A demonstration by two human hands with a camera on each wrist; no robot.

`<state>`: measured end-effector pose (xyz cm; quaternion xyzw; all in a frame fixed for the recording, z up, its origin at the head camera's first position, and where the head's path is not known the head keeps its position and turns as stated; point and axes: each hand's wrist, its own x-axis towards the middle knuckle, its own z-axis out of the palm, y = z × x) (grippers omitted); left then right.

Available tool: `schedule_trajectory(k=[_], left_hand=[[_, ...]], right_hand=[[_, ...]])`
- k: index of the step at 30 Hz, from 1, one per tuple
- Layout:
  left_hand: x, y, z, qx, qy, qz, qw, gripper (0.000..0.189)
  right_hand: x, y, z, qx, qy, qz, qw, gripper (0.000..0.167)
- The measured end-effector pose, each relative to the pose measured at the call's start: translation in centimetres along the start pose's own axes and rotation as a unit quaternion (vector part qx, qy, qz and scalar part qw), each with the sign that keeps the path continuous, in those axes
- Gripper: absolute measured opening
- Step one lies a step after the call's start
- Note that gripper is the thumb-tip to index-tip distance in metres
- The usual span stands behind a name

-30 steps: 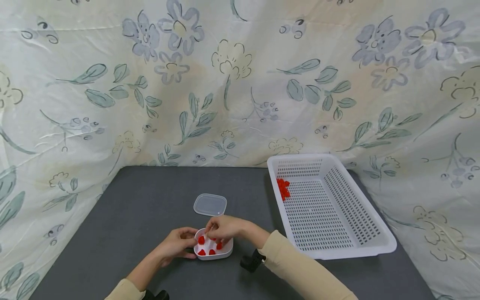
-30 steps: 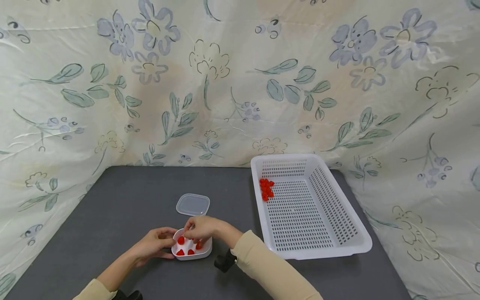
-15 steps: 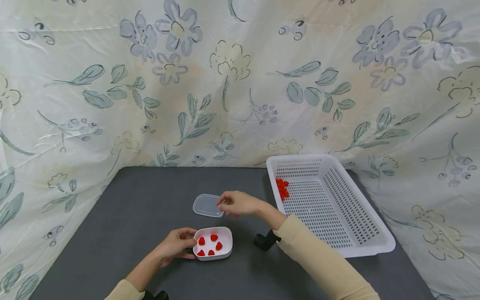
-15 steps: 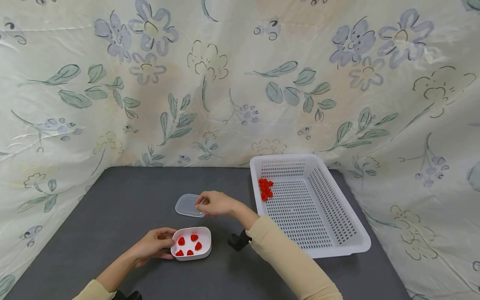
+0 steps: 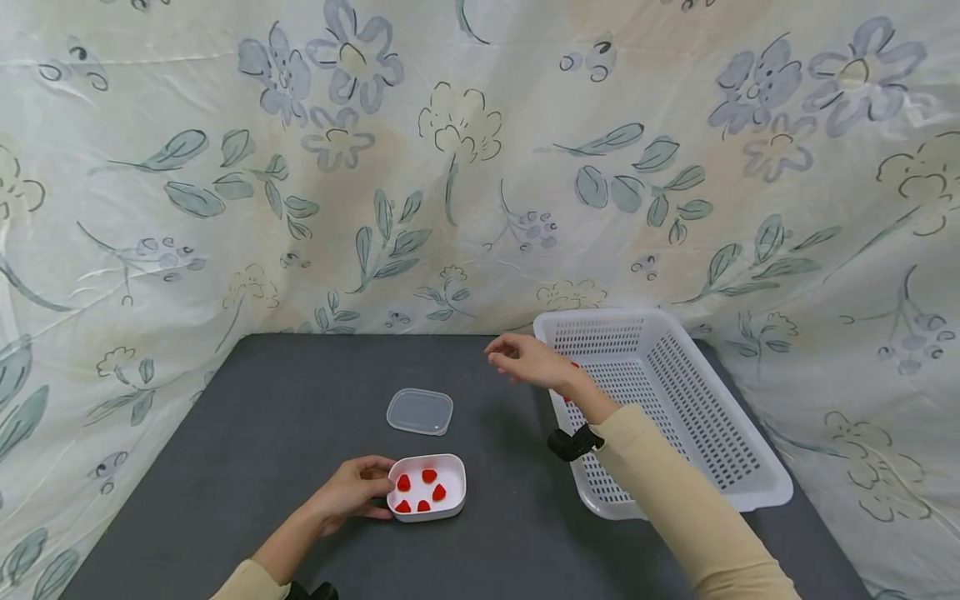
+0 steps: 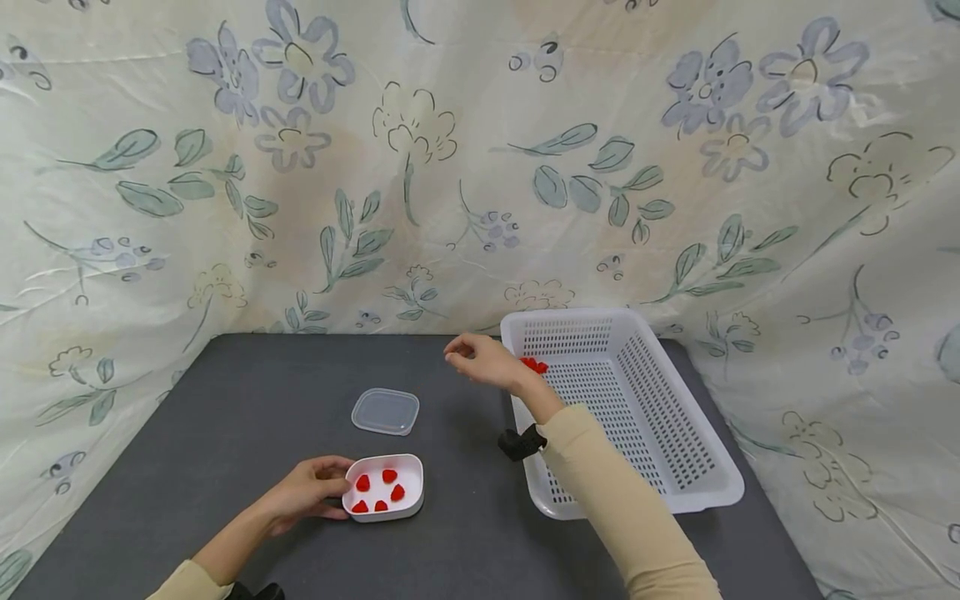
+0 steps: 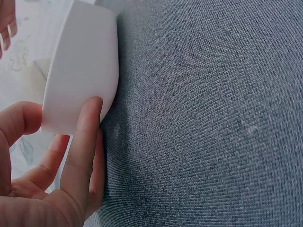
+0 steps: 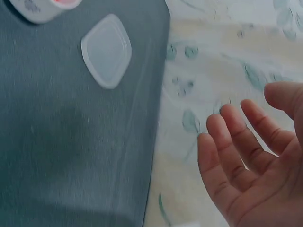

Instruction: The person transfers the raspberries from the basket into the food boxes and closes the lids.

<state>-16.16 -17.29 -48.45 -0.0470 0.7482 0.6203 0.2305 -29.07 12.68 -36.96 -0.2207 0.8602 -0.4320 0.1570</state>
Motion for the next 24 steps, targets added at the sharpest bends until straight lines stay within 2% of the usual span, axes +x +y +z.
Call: schedule_trajectory(k=[7, 15, 24], left_hand=[[-0.1, -0.1, 0.0, 0.002, -0.001, 0.002, 1.0000, 0.048], [-0.1, -0.3, 0.1, -0.003, 0.001, 0.002, 1.0000, 0.048], [-0.1, -0.6, 0.2, -0.004, -0.001, 0.009, 0.9999, 0.047]], right_hand=[[-0.5, 2.6, -2.5, 0.009, 0.060, 0.028, 0.9977, 0.033], [-1.4, 6.5, -3.9, 0.031, 0.116, 0.083, 0.9893, 0.037], [-2.7, 10.3, -4.0, 0.014, 0.120, 0.178, 0.9766, 0.037]])
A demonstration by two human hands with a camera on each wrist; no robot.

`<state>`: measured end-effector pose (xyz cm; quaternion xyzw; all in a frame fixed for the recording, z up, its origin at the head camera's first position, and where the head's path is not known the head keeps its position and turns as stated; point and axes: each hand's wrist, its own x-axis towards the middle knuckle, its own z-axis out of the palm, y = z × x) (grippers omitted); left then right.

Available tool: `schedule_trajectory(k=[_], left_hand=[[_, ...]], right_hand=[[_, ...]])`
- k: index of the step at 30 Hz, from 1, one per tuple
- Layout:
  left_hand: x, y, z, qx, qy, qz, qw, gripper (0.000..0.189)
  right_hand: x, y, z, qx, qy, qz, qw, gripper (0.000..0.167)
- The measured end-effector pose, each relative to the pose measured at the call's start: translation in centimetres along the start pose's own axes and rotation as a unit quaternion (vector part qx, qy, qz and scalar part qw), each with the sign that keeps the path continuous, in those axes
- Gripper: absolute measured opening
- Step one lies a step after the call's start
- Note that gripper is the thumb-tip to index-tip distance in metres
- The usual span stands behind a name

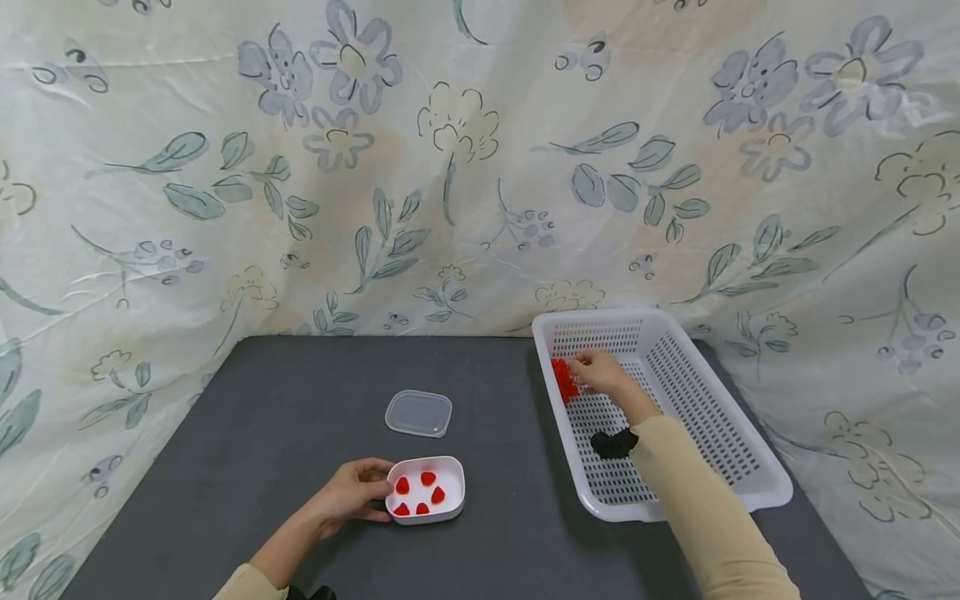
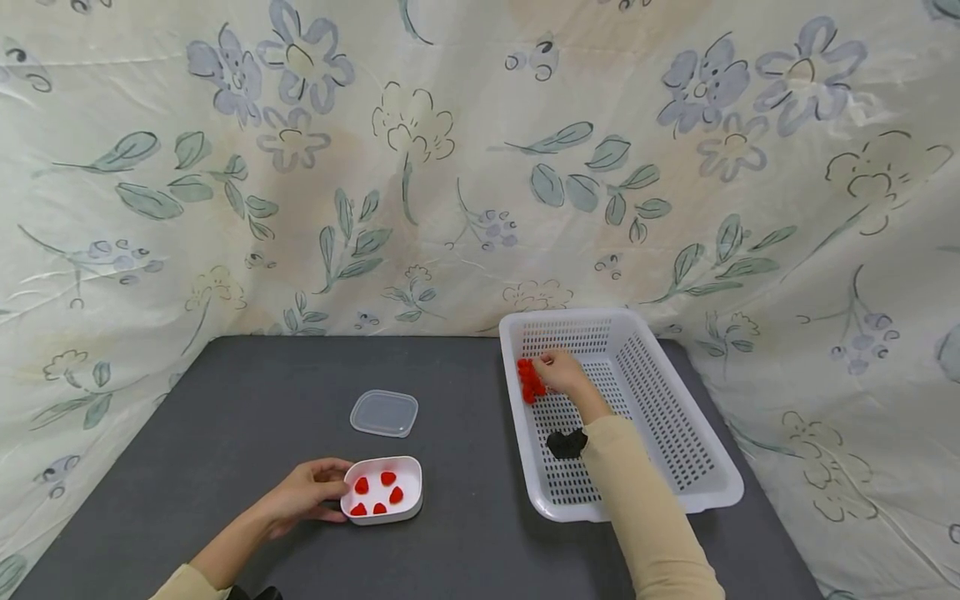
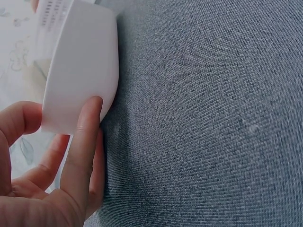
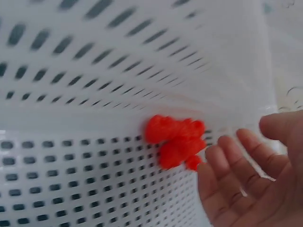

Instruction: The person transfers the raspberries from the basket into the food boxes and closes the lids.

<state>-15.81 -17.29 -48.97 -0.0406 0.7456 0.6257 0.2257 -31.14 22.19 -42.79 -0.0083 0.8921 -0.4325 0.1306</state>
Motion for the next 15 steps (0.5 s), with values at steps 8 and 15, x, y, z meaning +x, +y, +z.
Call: schedule_trajectory(k=[8, 15], left_hand=[[-0.2, 0.2, 0.0, 0.000, -0.001, 0.001, 1.0000, 0.048], [-0.2, 0.2, -0.1, 0.004, -0.001, -0.003, 1.0000, 0.048]], right_hand=[[0.0, 2.1, 0.9, -0.016, -0.029, 0.060, 0.9977, 0.032], [0.3, 2.7, 1.7, -0.015, -0.032, 0.085, 0.9957, 0.032]])
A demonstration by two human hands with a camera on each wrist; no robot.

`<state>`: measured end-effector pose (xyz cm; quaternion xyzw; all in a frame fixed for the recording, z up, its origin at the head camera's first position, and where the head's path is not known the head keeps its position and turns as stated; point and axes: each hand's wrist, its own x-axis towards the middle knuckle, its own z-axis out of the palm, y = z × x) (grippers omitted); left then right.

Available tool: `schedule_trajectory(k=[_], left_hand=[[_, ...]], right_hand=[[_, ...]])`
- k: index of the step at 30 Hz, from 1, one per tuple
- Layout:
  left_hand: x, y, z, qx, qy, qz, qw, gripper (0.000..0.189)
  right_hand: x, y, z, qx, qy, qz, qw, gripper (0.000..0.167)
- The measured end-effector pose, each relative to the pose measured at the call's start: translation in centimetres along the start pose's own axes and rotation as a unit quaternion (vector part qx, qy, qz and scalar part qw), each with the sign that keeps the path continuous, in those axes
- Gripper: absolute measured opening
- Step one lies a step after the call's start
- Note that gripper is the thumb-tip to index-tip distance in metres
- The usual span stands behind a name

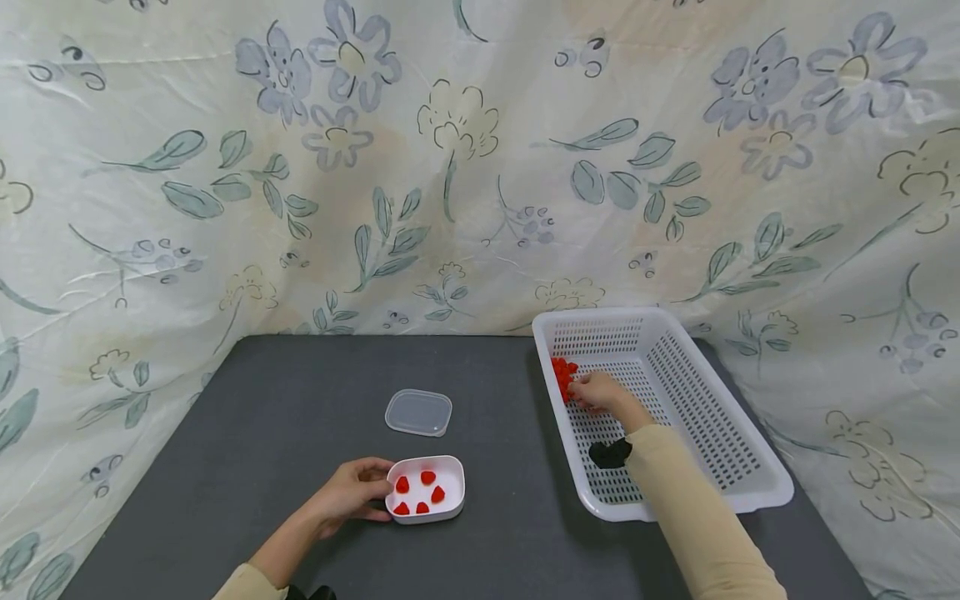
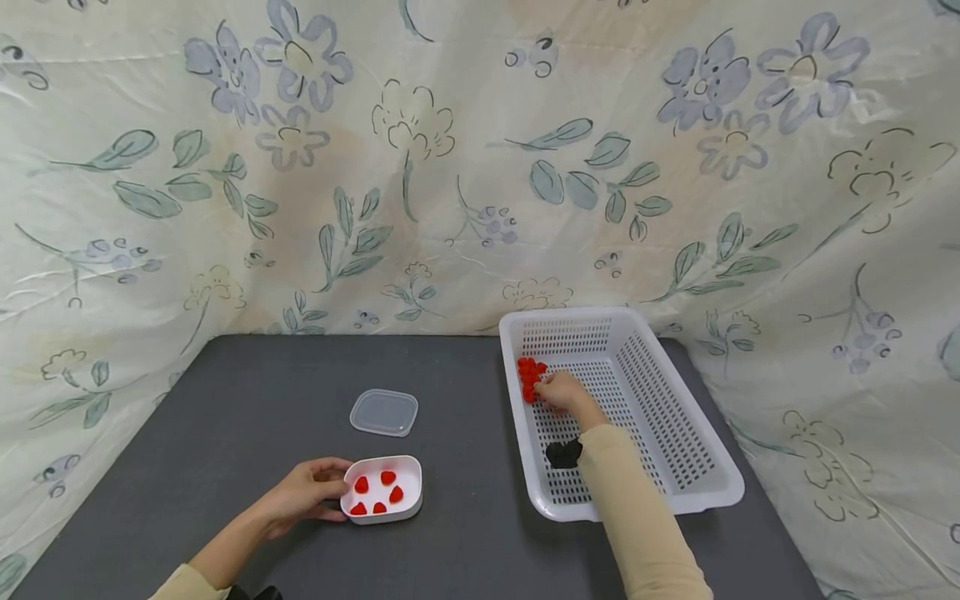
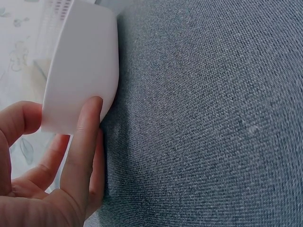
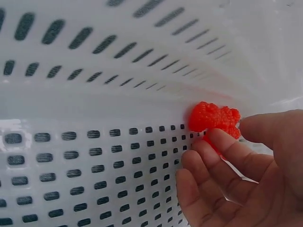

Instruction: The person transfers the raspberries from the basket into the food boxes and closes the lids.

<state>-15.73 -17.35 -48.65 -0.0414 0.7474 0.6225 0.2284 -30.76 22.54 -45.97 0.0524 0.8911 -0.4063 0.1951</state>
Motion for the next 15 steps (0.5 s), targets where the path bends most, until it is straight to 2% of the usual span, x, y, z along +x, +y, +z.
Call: schedule_trajectory(k=[11, 15], left_hand=[[0.19, -0.12, -0.02, 0.000, 0.002, -0.002, 1.0000, 0.048], [0.32, -0.26, -0.07, 0.000, 0.004, -0.001, 1.0000, 0.048]], right_hand=[[-0.39, -0.57, 0.29, 0.010, -0.003, 0.014, 0.9998, 0.031], [-0.53, -0.59, 0.38, 0.024, -0.018, 0.024, 0.9993, 0.028]])
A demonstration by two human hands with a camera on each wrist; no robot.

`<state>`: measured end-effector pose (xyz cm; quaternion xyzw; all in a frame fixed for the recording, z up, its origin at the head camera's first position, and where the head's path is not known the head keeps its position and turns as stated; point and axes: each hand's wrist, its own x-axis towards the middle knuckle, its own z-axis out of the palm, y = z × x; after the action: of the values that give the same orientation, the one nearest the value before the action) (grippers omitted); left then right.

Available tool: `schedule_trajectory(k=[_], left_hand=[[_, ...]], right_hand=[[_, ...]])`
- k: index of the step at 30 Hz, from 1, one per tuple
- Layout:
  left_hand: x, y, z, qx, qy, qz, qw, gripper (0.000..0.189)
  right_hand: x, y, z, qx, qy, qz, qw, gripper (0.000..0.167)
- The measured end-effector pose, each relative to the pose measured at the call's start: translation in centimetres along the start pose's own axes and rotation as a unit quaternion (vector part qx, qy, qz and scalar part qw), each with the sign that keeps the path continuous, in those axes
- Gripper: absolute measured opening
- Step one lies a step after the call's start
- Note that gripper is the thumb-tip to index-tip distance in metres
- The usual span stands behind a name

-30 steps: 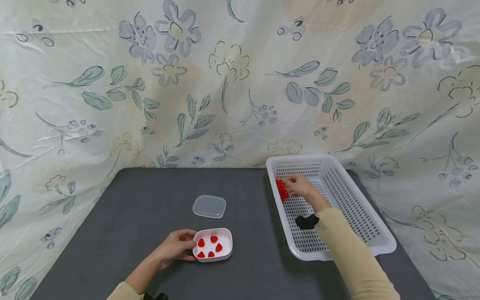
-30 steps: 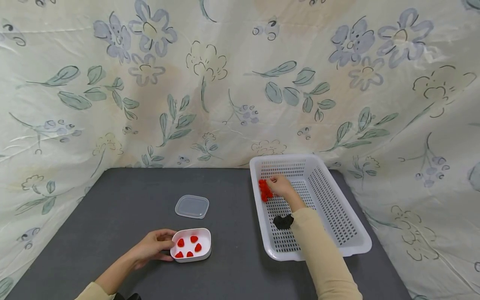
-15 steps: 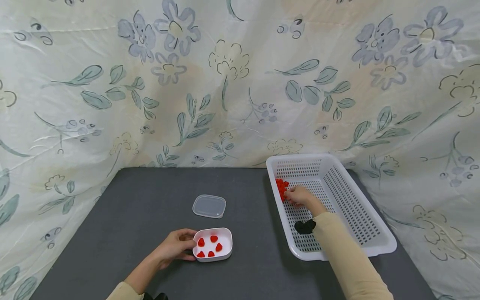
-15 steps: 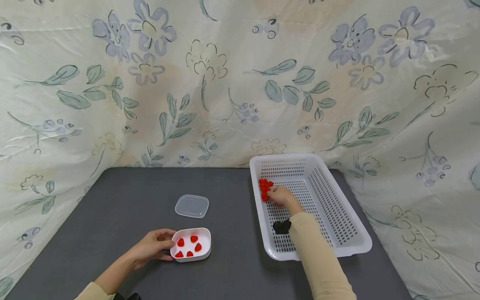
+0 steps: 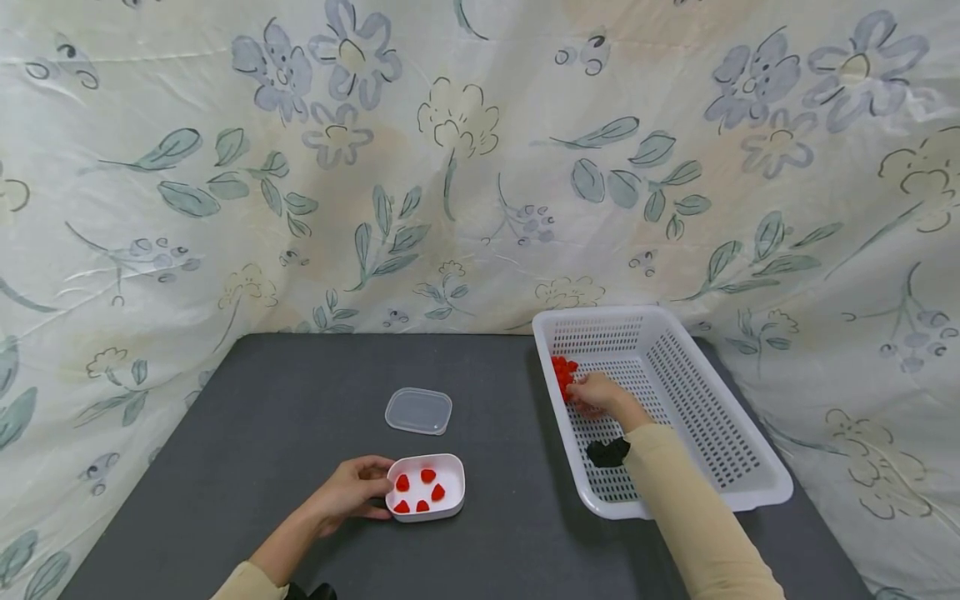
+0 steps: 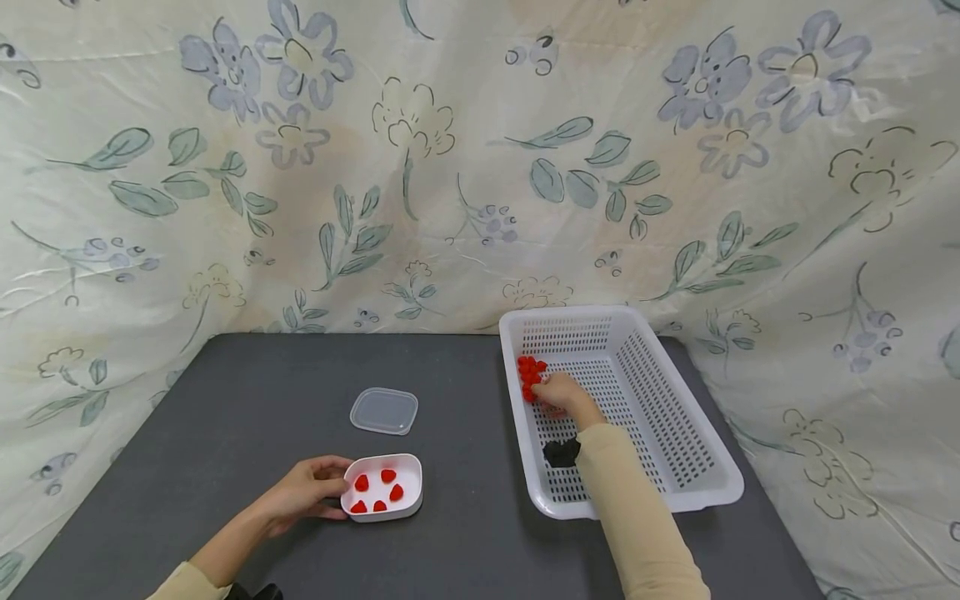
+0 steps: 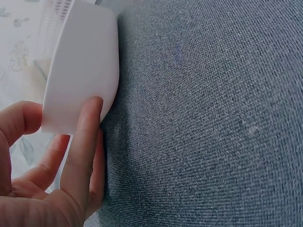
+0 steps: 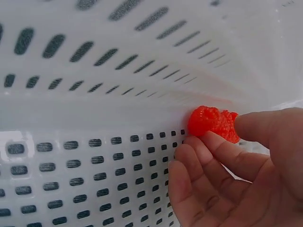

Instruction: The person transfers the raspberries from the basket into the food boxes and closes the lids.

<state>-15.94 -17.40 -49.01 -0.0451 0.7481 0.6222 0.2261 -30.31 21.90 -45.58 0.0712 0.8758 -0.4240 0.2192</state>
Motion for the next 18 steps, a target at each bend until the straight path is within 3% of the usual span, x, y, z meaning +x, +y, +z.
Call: schedule_trajectory(k=[5, 12, 18], left_hand=[[-0.1, 0.0, 0.0, -0.001, 0.001, 0.001, 1.0000, 0.048], [0.0, 0.1, 0.0, -0.001, 0.000, -0.001, 1.0000, 0.048], [0.0, 0.2, -0.1, -0.002, -0.001, -0.001, 1.0000, 0.048]], right_hand=[[0.2, 0.6, -0.2, 0.041, -0.028, 0.009, 0.9987, 0.034], [0.8, 1.2, -0.4, 0.119, -0.082, 0.023, 0.9893, 0.035], [0.9, 1.3, -0.3, 0.147, -0.092, 0.033, 0.9843, 0.034]])
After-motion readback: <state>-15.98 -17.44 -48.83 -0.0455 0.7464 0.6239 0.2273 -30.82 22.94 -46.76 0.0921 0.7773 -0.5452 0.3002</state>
